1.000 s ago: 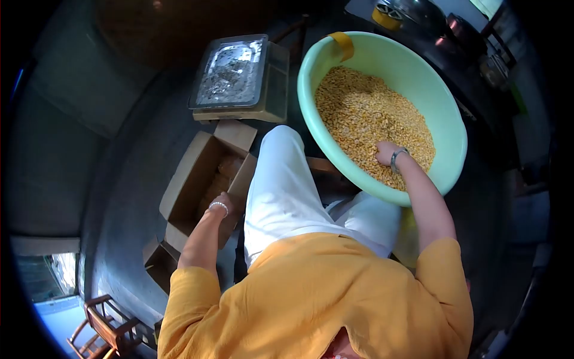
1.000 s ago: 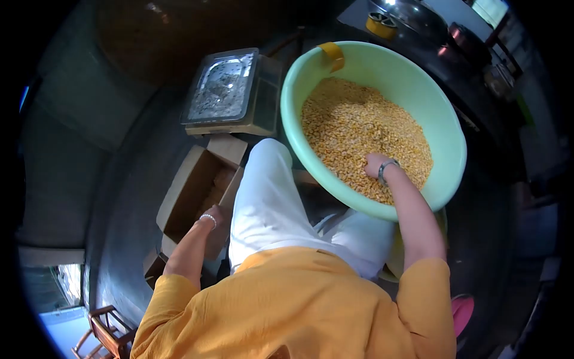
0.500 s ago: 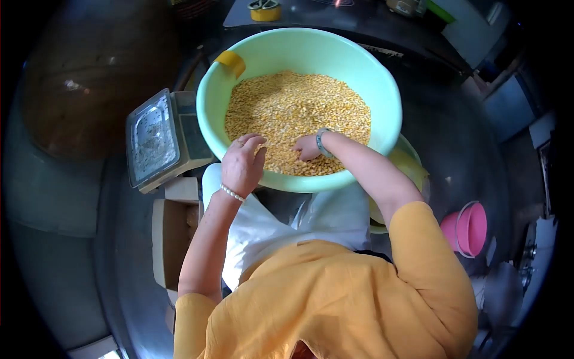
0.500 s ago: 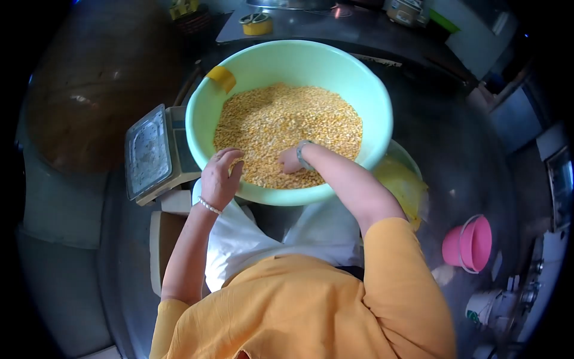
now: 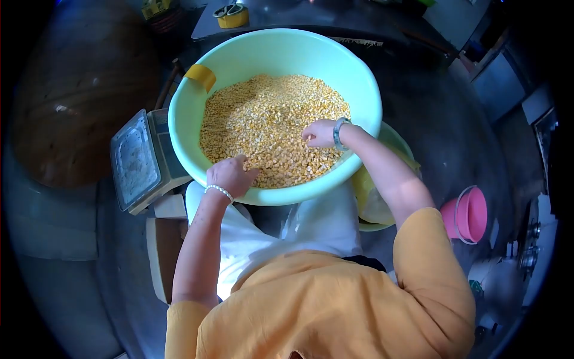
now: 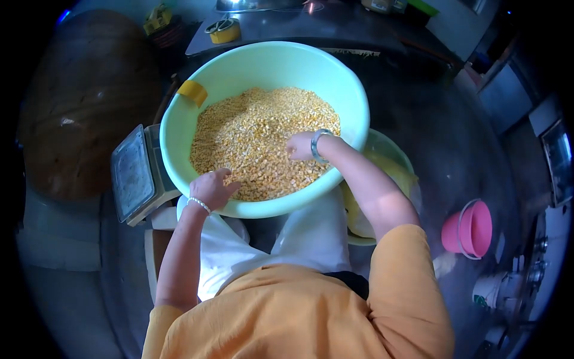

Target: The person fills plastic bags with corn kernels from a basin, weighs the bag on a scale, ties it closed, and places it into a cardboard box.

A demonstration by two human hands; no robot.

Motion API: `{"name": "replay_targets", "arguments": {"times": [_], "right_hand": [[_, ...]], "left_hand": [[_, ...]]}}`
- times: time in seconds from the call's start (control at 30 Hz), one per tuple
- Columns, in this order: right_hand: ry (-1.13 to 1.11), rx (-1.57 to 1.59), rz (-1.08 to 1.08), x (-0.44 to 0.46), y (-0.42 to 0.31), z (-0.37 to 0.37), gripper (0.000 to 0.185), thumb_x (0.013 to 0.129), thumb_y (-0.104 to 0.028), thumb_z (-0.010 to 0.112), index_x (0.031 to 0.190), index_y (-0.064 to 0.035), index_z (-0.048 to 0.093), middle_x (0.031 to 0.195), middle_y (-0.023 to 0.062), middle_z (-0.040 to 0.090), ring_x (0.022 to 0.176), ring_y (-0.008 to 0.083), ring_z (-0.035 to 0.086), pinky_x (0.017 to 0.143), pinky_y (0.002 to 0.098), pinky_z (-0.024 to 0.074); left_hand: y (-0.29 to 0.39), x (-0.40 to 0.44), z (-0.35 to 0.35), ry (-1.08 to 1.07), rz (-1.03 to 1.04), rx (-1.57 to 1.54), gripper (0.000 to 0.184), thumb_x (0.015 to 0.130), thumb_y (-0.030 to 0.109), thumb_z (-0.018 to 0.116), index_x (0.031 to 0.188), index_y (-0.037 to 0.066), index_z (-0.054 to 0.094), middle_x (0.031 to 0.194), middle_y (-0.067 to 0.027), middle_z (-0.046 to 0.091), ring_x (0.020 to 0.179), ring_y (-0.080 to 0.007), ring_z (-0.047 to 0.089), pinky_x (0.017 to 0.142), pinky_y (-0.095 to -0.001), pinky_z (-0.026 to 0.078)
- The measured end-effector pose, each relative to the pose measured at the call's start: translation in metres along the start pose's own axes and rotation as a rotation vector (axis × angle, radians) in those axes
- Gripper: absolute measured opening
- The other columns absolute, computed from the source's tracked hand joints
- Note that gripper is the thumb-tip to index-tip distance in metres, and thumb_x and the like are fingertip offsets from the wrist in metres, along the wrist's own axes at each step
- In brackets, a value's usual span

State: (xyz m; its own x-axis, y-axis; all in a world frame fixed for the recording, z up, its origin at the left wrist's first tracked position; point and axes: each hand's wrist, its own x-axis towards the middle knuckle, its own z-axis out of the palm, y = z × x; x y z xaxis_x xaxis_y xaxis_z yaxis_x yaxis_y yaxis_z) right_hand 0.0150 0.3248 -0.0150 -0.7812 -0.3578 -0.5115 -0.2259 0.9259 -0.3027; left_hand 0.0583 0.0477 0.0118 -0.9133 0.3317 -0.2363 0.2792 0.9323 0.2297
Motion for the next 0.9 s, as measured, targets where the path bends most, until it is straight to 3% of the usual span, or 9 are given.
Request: {"name": "replay_targets", "arguments": {"times": [0.07, 0.17, 0.23, 0.4, 0.5, 0.63, 0.7, 0.77, 0.9], "right_hand": [[0.097, 0.019, -0.071, -0.027, -0.003, -0.002, 0.033, 0.081, -0.028, 0.052, 0.104, -0.0067, 0.061, 0.102, 0.0124, 0.063, 0.098, 0.0279, 0.058, 0.086, 0.0381, 0.0449], [0.491, 0.201, -0.135, -0.052, 0.005, -0.007, 0.025, 0.082, -0.02, 0.051, 0.099, -0.0054, 0.063, 0.09, 0.0111, 0.066, 0.084, 0.0235, 0.063, 0.077, 0.0343, 0.0491], [0.798, 0.666, -0.15, -0.07, 0.019, -0.007, 0.019, 0.081, -0.006, 0.05, 0.094, -0.0042, 0.064, 0.079, 0.009, 0.066, 0.067, 0.0166, 0.064, 0.064, 0.028, 0.0507], [1.155, 0.835, 0.034, -0.137, 0.085, 0.014, 0.018, 0.073, 0.008, 0.045, 0.064, -0.0022, 0.058, 0.058, 0.0052, 0.057, 0.053, 0.0121, 0.058, 0.049, 0.0225, 0.046], [1.194, 1.101, 0.198, -0.166, 0.115, 0.061, 0.025, 0.066, 0.014, 0.036, 0.061, -0.0024, 0.055, 0.055, 0.0052, 0.055, 0.047, 0.0126, 0.054, 0.044, 0.0234, 0.0437], [0.934, 1.121, 0.302, -0.178, 0.13, 0.161, 0.028, 0.061, 0.015, 0.036, 0.062, -0.0014, 0.058, 0.055, 0.0076, 0.057, 0.044, 0.0142, 0.054, 0.041, 0.0251, 0.0434], [0.689, 1.05, 0.461, -0.173, 0.143, 0.219, 0.025, 0.062, 0.011, 0.042, 0.069, -0.0002, 0.063, 0.056, 0.0096, 0.059, 0.05, 0.0185, 0.059, 0.048, 0.0299, 0.0476], [0.607, 0.711, 0.772, -0.171, 0.133, 0.253, 0.019, 0.067, 0.001, 0.053, 0.08, -0.0018, 0.066, 0.066, 0.011, 0.063, 0.066, 0.0243, 0.063, 0.064, 0.0336, 0.0501], [0.846, 0.555, 0.848, -0.158, 0.147, 0.319, 0.018, 0.07, -0.013, 0.062, 0.087, -0.0063, 0.066, 0.083, 0.014, 0.065, 0.083, 0.0285, 0.062, 0.079, 0.0334, 0.0469]], "left_hand": [[0.0, 0.003, -0.002, -0.007, -0.011, 0.02, 0.044, 0.075, 0.046, 0.058, 0.1, 0.01, 0.061, 0.095, -0.0148, 0.064, 0.091, -0.0302, 0.061, 0.081, -0.0379, 0.045], [-0.007, 0.018, 0.001, -0.095, 0.065, 0.119, 0.047, 0.074, 0.047, 0.058, 0.099, 0.008, 0.062, 0.095, -0.0153, 0.064, 0.091, -0.0301, 0.061, 0.081, -0.039, 0.046], [-0.007, 0.024, 0.001, -0.185, 0.111, 0.131, 0.05, 0.072, 0.049, 0.058, 0.098, 0.006, 0.063, 0.096, -0.0161, 0.064, 0.091, -0.0301, 0.061, 0.082, -0.0388, 0.046], [-0.01, 0.03, 0.005, -0.264, 0.174, 0.092, 0.049, 0.074, 0.048, 0.058, 0.099, 0.006, 0.063, 0.098, -0.0161, 0.063, 0.092, -0.0305, 0.06, 0.083, -0.0384, 0.045], [-0.007, 0.026, 0.004, -0.217, 0.151, 0.047, 0.049, 0.075, 0.047, 0.057, 0.105, 0.008, 0.061, 0.099, -0.017, 0.063, 0.094, -0.0308, 0.059, 0.083, -0.0393, 0.045], [-0.002, 0.019, 0.002, -0.146, 0.098, 0.014, 0.05, 0.076, 0.045, 0.057, 0.11, 0.008, 0.059, 0.1, -0.0175, 0.062, 0.095, -0.0314, 0.059, 0.084, -0.0399, 0.044], [-0.003, 0.02, 0.003, -0.126, 0.094, 0.007, 0.049, 0.076, 0.043, 0.057, 0.11, 0.008, 0.059, 0.101, -0.0176, 0.062, 0.095, -0.0317, 0.059, 0.085, -0.0401, 0.044], [-0.007, 0.022, 0.007, -0.119, 0.103, 0.005, 0.048, 0.077, 0.042, 0.058, 0.111, 0.009, 0.059, 0.101, -0.0179, 0.062, 0.096, -0.0317, 0.059, 0.086, -0.0399, 0.043], [-0.004, 0.02, 0.004, -0.108, 0.082, 0.013, 0.049, 0.077, 0.043, 0.059, 0.111, 0.009, 0.059, 0.102, -0.0179, 0.062, 0.097, -0.0312, 0.058, 0.086, -0.0395, 0.043]]}}
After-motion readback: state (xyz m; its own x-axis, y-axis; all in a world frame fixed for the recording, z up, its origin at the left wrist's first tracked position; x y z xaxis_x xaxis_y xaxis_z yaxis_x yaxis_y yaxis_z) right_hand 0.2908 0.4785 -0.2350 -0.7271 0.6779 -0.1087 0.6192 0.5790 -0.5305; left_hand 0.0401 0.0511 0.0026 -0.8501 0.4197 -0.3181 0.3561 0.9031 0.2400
